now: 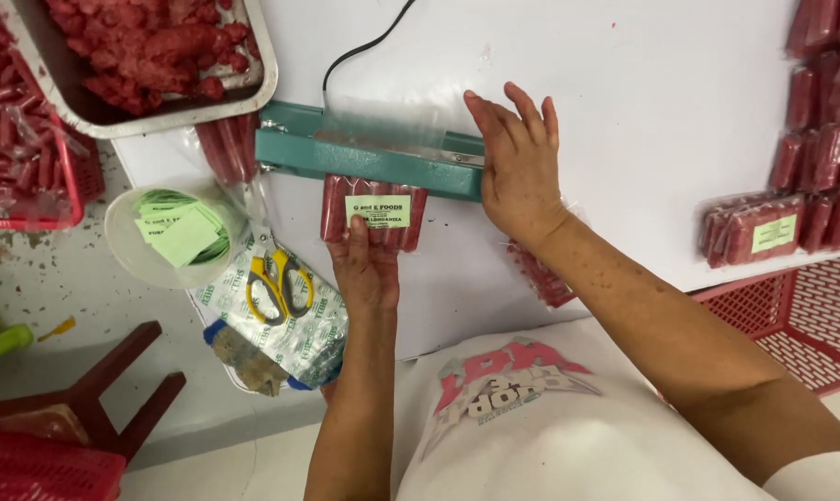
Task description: Sealing plastic bags containing red cylindrical food items using a manual impulse sealer
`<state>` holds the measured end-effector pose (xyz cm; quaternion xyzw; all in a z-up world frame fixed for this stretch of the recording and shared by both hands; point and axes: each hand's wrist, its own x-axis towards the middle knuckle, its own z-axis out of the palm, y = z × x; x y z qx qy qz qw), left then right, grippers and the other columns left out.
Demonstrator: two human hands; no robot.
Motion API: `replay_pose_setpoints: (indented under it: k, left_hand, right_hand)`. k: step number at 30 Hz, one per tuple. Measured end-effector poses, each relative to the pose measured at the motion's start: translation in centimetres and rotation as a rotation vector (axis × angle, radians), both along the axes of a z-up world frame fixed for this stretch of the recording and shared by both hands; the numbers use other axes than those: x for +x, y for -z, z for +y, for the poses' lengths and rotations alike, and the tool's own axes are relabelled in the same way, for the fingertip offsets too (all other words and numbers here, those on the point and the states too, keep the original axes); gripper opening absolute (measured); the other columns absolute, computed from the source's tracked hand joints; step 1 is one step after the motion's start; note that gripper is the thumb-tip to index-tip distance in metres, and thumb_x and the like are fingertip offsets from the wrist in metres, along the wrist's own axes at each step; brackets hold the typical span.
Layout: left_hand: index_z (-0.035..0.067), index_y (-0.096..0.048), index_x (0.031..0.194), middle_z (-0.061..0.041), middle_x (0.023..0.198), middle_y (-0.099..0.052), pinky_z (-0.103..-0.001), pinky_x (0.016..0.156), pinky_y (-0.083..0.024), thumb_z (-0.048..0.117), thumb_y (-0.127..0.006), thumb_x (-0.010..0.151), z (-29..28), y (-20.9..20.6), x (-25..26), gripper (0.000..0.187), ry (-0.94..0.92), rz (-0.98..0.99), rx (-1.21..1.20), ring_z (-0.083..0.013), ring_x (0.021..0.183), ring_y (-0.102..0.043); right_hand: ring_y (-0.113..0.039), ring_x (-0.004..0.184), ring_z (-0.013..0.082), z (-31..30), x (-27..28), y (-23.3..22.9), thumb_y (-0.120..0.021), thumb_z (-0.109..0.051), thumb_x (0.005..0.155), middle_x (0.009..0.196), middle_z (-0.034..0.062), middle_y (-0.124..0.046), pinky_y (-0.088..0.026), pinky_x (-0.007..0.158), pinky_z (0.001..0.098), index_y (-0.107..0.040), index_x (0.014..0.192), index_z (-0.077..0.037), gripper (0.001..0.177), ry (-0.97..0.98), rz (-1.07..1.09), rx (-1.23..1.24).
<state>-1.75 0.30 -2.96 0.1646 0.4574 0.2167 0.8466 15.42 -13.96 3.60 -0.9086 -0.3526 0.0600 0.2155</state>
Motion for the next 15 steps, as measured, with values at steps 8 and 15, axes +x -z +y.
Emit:
replay_pose_setpoints:
  k: [8, 15]
  left_hand:
    - [0.018, -0.059, 0.136, -0.008, 0.123, -0.07, -0.048, 0.079, -0.064, 0.011, -0.072, 0.091, 0.09, 0.28, -0.01, 0.048, -0.021, -0.012, -0.032, -0.0259, 0.108, -0.069]
    - [0.016, -0.059, 0.137, -0.007, 0.126, -0.068, -0.053, 0.085, -0.062, 0.012, -0.073, 0.09, 0.18, -0.23, 0.25, 0.05, -0.03, -0.01, -0.037, -0.0276, 0.113, -0.066]
  right_hand:
    - [-0.038, 0.145, 0.0357, -0.03, 0.07, 0.1, -0.039, 0.011, 0.082, 0.137, 0.0055, -0.06, -0.017, 0.122, 0.0598, -0.034, 0.157, -0.017, 0.08, -0.008, 0.012, -0.015]
    - [-0.039, 0.144, 0.0354, -0.04, 0.09, 0.05, -0.038, 0.009, 0.081, 0.137, 0.0076, -0.06, -0.02, 0.121, 0.0572, -0.037, 0.156, -0.016, 0.079, -0.017, 0.026, -0.018]
